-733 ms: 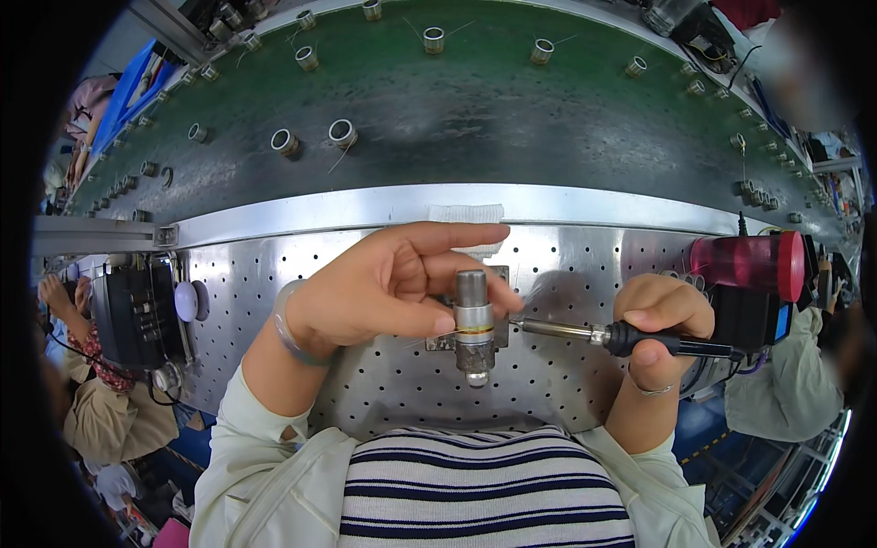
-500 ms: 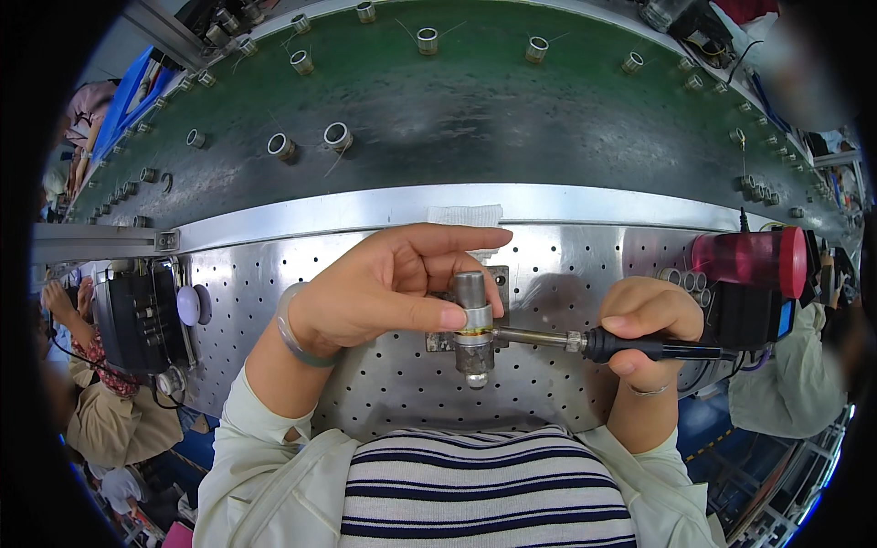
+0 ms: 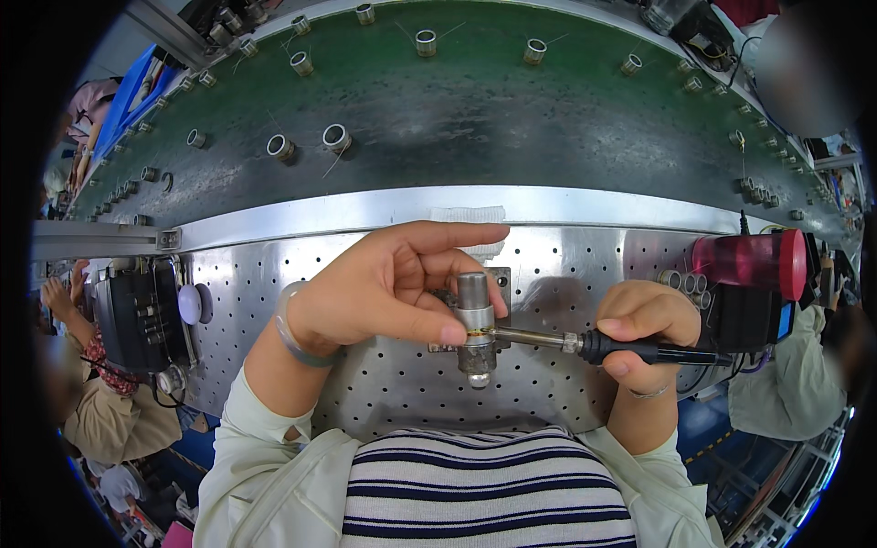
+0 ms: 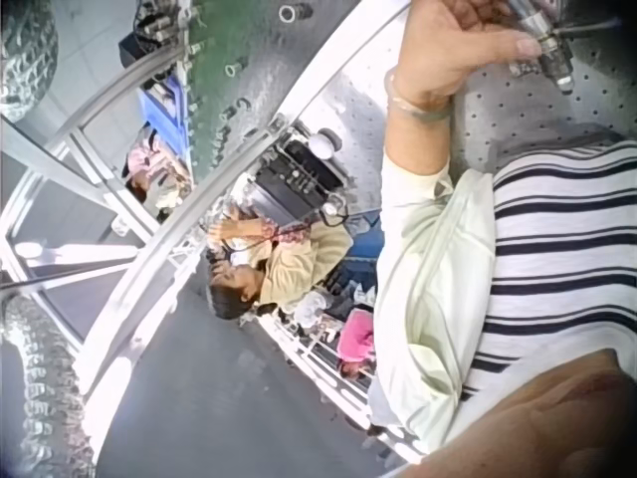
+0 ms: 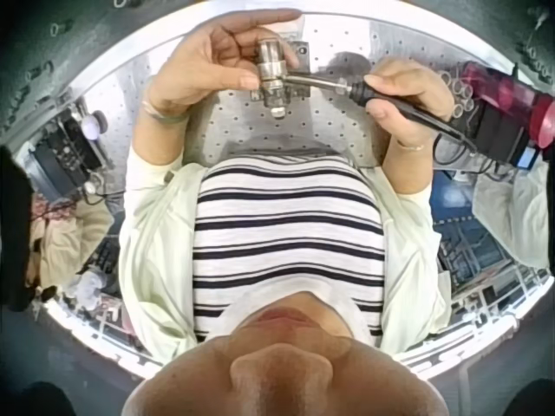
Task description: The person uses a soldering iron to apply heat to small cylindrical metal components held in a fixture. They repeatedly pick up components from a green conveyor belt, solder them, and place them back on the belt. The task is performed at a workstation with other workers visible in the background.
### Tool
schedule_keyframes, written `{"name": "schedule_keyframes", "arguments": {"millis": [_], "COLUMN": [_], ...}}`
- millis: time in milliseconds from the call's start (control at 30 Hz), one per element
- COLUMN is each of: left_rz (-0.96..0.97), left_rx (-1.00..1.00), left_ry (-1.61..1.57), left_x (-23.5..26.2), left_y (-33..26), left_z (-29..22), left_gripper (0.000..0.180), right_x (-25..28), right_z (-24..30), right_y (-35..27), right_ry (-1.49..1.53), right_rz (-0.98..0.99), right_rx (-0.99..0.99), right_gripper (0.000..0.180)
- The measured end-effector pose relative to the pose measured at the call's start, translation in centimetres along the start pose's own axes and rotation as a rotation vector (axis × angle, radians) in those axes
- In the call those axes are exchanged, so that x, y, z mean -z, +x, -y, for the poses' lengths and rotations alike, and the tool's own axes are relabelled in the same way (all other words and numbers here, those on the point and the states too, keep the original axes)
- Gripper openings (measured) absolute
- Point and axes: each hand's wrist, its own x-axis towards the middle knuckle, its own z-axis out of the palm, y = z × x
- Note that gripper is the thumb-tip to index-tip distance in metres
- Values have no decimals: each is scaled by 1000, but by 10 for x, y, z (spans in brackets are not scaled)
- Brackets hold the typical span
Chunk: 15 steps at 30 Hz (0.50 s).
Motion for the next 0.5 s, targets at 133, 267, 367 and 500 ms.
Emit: {"name": "schedule_keyframes", "arguments": {"millis": [133,267,367,500], "left_rz": [-7,15,12,26], "left_rx": [27,25,29,28], "left_ry": [-16,-13,-18,-12], "left_x": [2,6,5,9], "left_y": [-1,2,2,4], "left_z": [-2,1,0,2], "left_gripper": [83,84,83,83], "right_x": [-4,-4,-4,-4], "right_z": [3,1,1,4], "right_y": [0,-4,-2,3], "right_ry": [-17,99,61,-64], "right_rz": [-28,-164,-87,-26], "right_rx": [8,4,9,32], "right_gripper": [23,22,23,24]}}
